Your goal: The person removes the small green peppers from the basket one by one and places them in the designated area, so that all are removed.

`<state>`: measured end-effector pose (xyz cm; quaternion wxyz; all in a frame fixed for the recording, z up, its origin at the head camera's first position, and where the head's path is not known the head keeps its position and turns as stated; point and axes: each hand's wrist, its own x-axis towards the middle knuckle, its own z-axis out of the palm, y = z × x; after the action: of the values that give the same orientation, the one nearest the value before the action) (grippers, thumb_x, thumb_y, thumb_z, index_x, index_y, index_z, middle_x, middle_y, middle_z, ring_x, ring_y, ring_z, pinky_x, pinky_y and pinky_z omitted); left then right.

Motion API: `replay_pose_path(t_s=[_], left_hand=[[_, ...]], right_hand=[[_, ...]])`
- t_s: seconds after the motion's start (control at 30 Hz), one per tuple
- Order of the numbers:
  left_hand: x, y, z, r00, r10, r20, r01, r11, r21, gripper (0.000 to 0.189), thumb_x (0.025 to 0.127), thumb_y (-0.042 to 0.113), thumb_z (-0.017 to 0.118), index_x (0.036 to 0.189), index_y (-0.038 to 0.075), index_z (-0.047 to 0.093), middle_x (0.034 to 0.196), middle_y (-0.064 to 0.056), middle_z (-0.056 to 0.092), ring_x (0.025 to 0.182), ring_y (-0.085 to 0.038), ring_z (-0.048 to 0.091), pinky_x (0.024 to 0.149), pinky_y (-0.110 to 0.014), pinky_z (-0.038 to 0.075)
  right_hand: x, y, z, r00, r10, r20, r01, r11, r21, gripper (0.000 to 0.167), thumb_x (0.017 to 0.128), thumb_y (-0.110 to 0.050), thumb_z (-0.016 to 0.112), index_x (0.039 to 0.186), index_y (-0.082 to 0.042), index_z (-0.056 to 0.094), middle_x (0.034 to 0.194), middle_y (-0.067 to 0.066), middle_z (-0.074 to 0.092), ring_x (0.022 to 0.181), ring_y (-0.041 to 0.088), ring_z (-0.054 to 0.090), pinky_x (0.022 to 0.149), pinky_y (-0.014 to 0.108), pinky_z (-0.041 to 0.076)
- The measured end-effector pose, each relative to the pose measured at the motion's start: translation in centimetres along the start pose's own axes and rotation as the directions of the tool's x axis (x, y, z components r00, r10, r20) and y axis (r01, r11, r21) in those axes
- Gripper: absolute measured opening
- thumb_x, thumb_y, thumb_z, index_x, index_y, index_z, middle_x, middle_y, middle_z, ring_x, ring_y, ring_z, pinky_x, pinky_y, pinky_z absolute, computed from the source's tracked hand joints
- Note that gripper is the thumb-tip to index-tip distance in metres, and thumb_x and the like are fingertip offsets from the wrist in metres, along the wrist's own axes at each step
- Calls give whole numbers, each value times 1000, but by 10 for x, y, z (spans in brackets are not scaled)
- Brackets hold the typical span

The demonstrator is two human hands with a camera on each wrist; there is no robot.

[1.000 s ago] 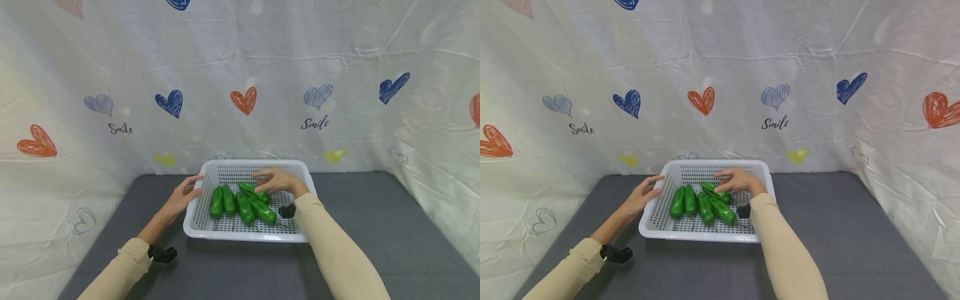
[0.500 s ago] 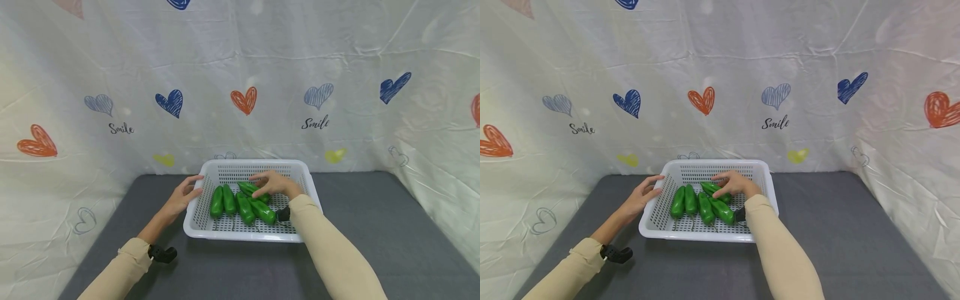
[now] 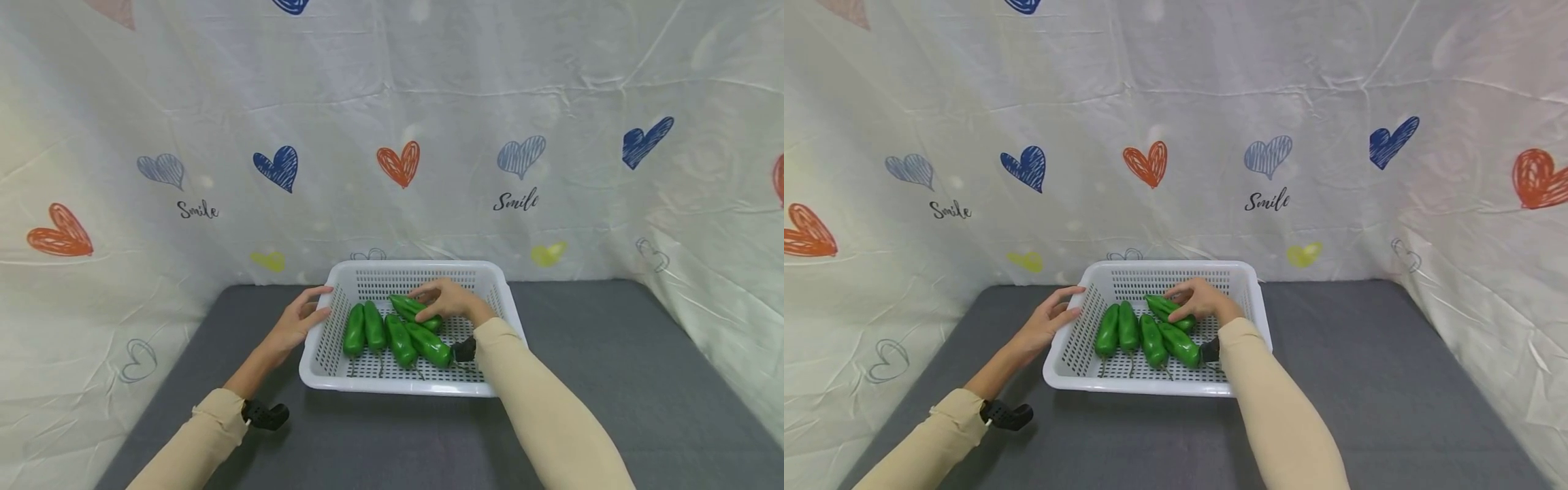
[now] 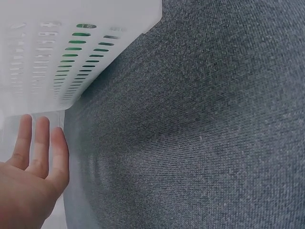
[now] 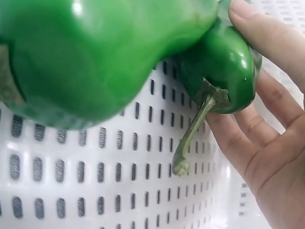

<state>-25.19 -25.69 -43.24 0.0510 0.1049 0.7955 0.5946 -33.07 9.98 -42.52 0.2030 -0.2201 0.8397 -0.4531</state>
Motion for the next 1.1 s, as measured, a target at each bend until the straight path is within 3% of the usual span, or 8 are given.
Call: replay_pose_path(t_s=[0.17, 0.43, 0.73, 1.1], left_hand=[[-1, 0, -1, 1000, 11, -15, -11, 1000, 10, 52, 105, 22, 62, 152, 14, 43, 139, -30, 50, 101, -36, 68, 73, -44, 59], [0, 2, 1, 1000, 11, -20, -11, 1000, 9, 51, 104, 22, 63, 151, 14, 45, 140, -29, 50, 105, -36, 66, 74, -43, 59], [1, 3, -1, 999, 28, 20, -28, 999, -24, 52, 104, 19, 63, 153, 15, 44, 142, -30, 48, 105, -37, 66, 73, -45, 59], [4, 1, -2, 1000, 16, 21, -16, 1000, -4, 53, 103, 19, 64, 153, 16, 44, 142, -28, 49, 105, -37, 66, 74, -44, 59]], right_hand=[[-3, -6, -6, 999, -32, -4, 32, 999, -2, 55, 84, -14, 86, 135, -8, 67, 133, 12, 63, 122, 29, 58, 68, 34, 52], [-4, -11, -14, 997, -82, -7, 82, 997, 10, 54, 86, -17, 85, 136, -7, 65, 137, 13, 60, 127, 32, 54, 80, 39, 54], [-7, -23, -22, 992, -127, -10, 128, 989, 80, 53, 85, -18, 86, 135, -13, 68, 136, 8, 62, 127, 29, 54, 87, 48, 53], [-19, -42, -36, 992, -124, 4, 124, 989, 86, 55, 88, -18, 84, 138, -11, 64, 136, 11, 60, 124, 31, 54, 80, 45, 54]])
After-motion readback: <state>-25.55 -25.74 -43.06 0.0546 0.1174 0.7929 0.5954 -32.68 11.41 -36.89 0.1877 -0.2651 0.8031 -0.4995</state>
